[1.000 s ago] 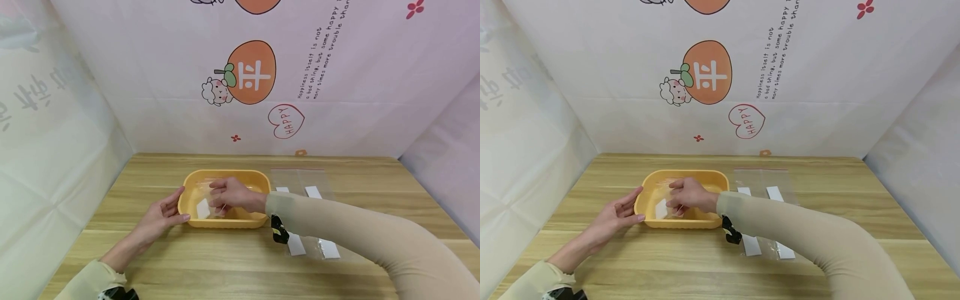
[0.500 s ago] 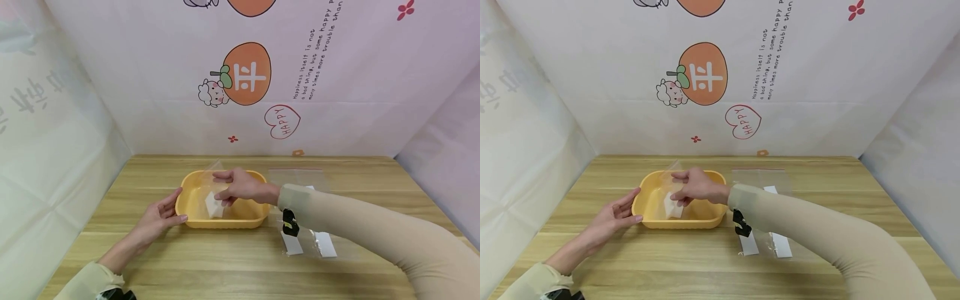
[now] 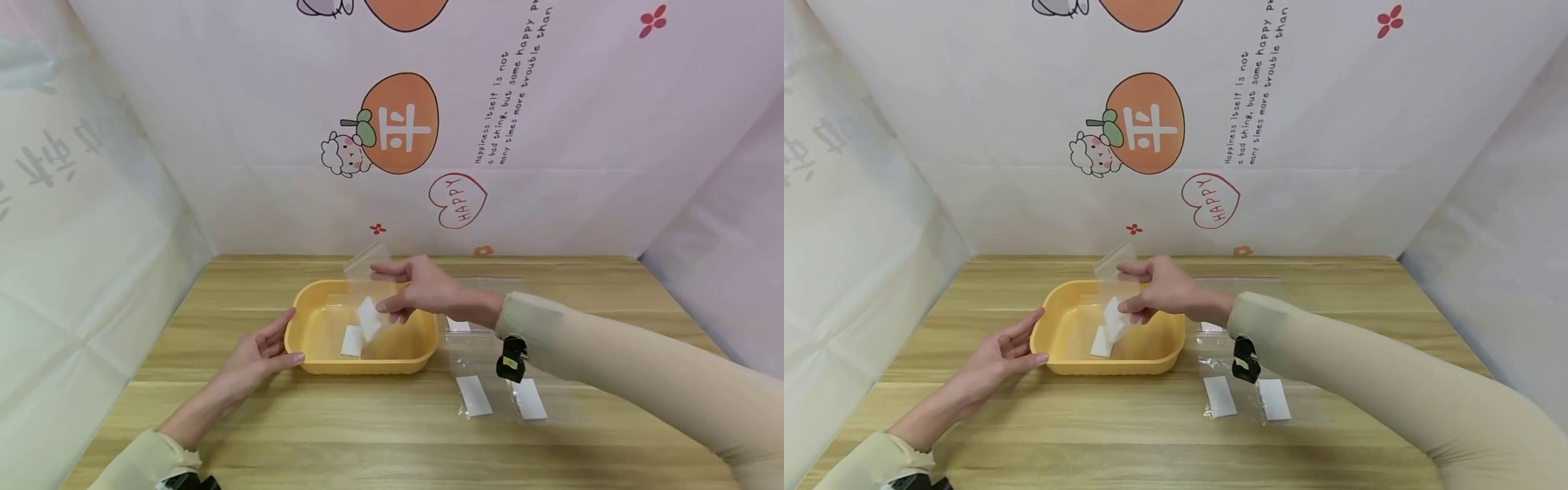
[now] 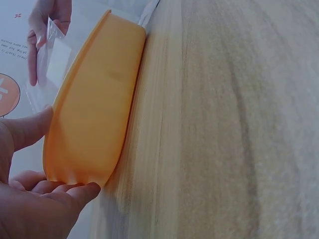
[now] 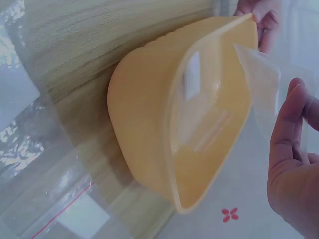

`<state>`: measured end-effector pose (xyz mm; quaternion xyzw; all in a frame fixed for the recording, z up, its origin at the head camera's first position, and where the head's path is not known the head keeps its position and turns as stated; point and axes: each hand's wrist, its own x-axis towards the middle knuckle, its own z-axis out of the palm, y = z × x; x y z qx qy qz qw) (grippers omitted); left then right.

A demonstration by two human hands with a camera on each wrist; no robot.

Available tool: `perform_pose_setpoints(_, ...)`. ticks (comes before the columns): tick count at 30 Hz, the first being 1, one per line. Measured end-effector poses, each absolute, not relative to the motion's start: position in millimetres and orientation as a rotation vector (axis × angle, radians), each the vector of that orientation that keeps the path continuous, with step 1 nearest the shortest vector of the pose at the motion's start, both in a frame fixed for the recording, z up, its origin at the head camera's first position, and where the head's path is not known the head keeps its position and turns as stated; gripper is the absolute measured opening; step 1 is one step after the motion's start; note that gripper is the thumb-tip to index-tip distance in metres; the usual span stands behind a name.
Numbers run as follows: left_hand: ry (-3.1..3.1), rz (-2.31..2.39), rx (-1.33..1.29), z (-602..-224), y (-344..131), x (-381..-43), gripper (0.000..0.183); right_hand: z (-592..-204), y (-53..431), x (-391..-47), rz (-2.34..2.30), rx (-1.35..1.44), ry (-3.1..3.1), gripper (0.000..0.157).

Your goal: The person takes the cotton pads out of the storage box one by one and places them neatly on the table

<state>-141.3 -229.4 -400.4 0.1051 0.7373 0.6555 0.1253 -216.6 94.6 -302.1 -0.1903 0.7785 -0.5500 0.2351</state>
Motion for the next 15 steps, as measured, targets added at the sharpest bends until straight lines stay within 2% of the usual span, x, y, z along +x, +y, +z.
perform_pose_setpoints(15, 2.158, 1.906, 0.315, -400.5, -228.0, -140.5, 0.092, -278.6, 151.7, -200.6, -1.506, -0.523, 2.203, 0.080)
